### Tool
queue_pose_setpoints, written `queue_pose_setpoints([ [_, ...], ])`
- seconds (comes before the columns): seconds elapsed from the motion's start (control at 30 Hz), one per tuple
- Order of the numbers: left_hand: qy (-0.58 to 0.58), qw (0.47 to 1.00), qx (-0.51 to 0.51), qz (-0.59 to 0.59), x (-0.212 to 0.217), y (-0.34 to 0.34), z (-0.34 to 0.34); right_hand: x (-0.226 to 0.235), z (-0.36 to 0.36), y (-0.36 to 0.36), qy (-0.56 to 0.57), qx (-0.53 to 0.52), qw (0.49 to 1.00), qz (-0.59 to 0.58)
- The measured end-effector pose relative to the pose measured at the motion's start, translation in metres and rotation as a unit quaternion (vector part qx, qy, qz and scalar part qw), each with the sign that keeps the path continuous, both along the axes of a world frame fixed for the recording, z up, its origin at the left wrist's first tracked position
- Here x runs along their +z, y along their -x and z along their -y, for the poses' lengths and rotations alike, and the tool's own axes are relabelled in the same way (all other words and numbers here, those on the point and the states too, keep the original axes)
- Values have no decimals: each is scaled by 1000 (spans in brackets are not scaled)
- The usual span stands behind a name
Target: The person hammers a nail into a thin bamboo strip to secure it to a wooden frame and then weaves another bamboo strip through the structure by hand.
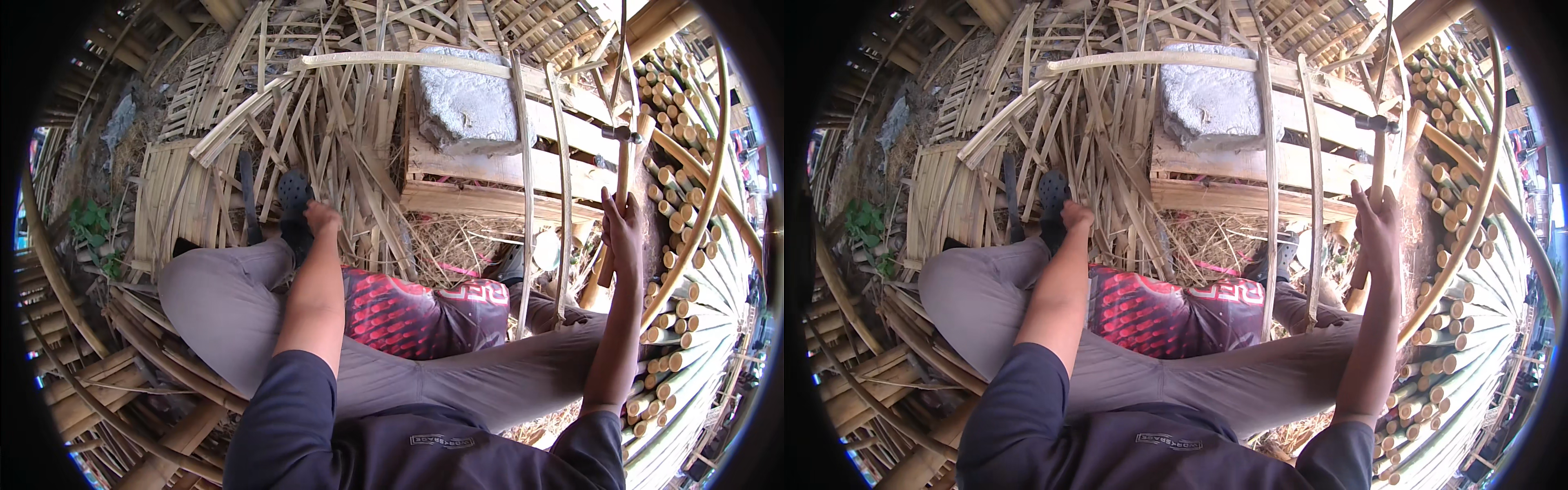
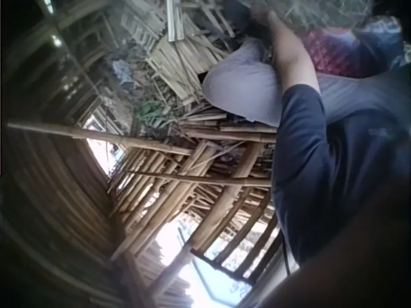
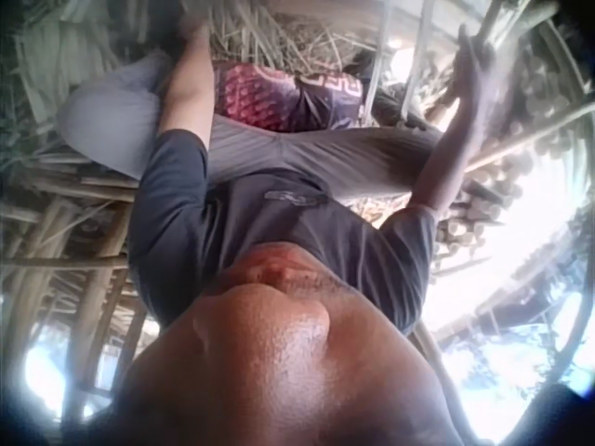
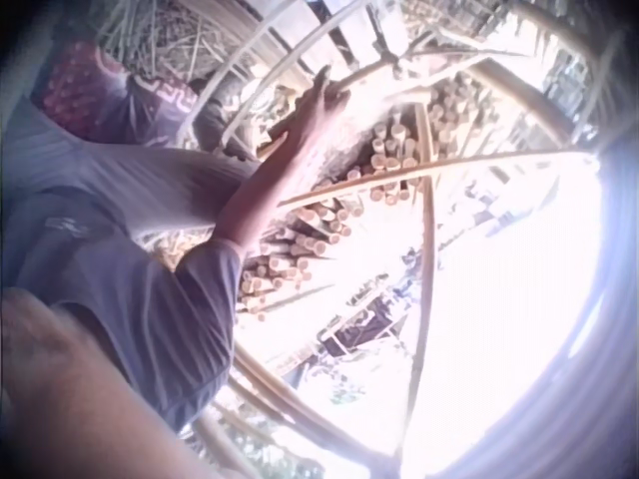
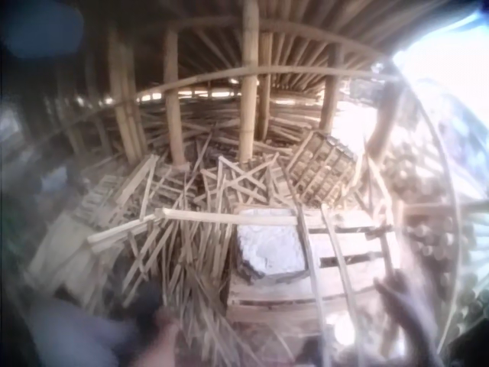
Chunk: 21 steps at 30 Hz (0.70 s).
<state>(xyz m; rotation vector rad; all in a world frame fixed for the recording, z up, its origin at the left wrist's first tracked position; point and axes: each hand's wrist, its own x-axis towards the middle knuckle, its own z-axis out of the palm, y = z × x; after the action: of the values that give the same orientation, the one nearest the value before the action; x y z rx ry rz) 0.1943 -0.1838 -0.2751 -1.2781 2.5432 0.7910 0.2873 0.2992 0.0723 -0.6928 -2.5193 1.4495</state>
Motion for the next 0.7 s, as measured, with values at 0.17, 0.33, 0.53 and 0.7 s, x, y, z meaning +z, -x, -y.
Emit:
queue_pose_setpoints([
  [0.17,-117,986,101,-62,-3,15,15,2,-7,-3,32,10,999,1],
  [0.33,-253,949,150,-110,13,35,0,5,-20,-10,66,0,998,-19],
  [0.53,-576,763,260,-139,34,57,19,16,-9,-16,82,-11,996,-27],
  [0.7,-772,524,337,-124,98,80,0,14,-23,-30,89,-14,995,-38],
])
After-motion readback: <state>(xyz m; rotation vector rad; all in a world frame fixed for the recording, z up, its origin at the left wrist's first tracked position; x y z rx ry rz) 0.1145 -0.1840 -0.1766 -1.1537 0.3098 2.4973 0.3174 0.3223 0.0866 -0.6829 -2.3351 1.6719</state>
